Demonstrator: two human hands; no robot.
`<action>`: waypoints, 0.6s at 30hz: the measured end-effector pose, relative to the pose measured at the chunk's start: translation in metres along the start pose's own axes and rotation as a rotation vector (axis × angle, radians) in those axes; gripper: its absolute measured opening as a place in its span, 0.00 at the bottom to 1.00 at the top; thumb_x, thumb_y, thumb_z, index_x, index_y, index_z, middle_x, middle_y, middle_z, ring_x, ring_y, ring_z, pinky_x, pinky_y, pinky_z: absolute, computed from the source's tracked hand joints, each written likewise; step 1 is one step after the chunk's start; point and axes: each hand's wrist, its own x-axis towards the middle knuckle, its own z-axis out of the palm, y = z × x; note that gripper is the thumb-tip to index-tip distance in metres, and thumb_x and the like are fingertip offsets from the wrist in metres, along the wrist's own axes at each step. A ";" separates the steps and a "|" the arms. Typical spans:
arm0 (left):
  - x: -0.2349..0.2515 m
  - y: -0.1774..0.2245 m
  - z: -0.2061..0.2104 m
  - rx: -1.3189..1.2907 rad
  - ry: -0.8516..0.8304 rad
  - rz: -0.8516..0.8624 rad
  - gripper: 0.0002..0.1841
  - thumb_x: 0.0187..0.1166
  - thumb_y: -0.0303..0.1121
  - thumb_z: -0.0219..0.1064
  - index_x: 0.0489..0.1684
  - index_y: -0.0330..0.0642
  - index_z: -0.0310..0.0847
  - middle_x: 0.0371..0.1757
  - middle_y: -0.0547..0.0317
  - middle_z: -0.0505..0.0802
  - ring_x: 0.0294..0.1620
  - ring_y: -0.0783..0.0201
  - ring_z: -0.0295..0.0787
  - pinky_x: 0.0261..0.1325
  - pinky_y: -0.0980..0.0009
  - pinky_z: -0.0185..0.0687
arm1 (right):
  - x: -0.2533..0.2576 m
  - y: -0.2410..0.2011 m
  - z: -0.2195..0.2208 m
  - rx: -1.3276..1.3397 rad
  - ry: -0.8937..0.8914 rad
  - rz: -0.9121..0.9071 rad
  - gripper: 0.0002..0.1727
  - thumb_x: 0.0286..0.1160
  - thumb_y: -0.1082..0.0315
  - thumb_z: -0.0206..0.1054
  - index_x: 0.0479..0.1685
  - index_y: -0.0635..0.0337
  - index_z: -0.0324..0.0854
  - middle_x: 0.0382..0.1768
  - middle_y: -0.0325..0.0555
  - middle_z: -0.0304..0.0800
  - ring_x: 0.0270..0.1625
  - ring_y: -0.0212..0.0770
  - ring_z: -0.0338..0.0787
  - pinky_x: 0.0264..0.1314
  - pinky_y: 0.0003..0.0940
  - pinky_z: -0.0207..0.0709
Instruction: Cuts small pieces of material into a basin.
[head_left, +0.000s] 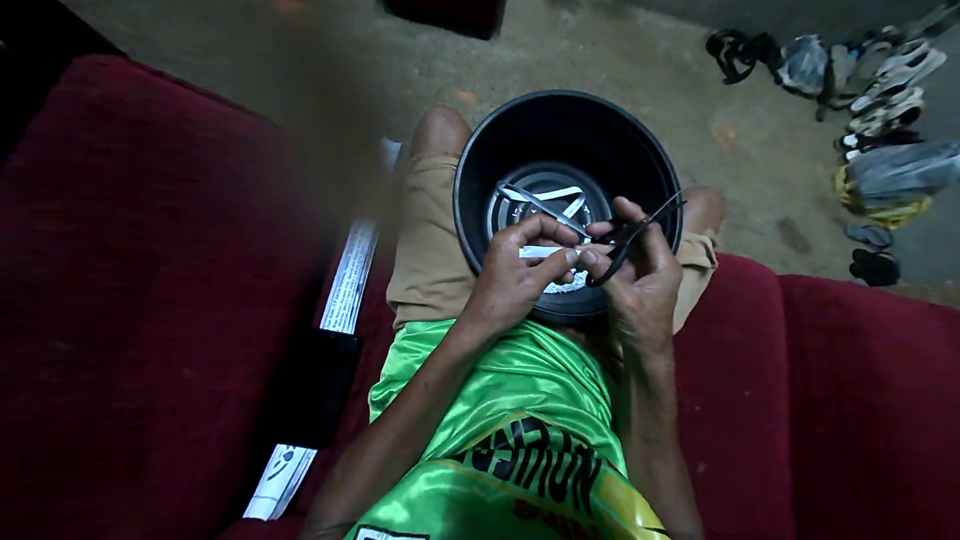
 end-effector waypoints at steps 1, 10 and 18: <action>0.000 0.000 0.000 0.004 -0.003 0.005 0.06 0.81 0.22 0.67 0.51 0.36 0.81 0.39 0.50 0.91 0.31 0.61 0.90 0.34 0.70 0.92 | 0.000 0.000 0.001 -0.013 0.008 -0.002 0.37 0.68 0.79 0.74 0.83 0.61 0.68 0.58 0.45 0.87 0.46 0.37 0.92 0.47 0.29 0.91; 0.002 -0.007 -0.008 -0.063 -0.063 0.082 0.11 0.79 0.17 0.65 0.57 0.33 0.83 0.42 0.51 0.91 0.30 0.66 0.86 0.33 0.74 0.88 | 0.003 0.004 -0.004 -0.030 0.031 0.022 0.37 0.68 0.80 0.73 0.82 0.59 0.69 0.54 0.44 0.88 0.44 0.36 0.91 0.43 0.28 0.90; -0.001 -0.014 -0.008 -0.096 -0.038 0.109 0.11 0.81 0.20 0.64 0.58 0.33 0.82 0.43 0.50 0.90 0.30 0.65 0.87 0.35 0.72 0.89 | 0.004 0.002 -0.004 -0.034 0.036 0.038 0.37 0.67 0.80 0.74 0.82 0.59 0.69 0.55 0.44 0.88 0.43 0.36 0.91 0.43 0.28 0.90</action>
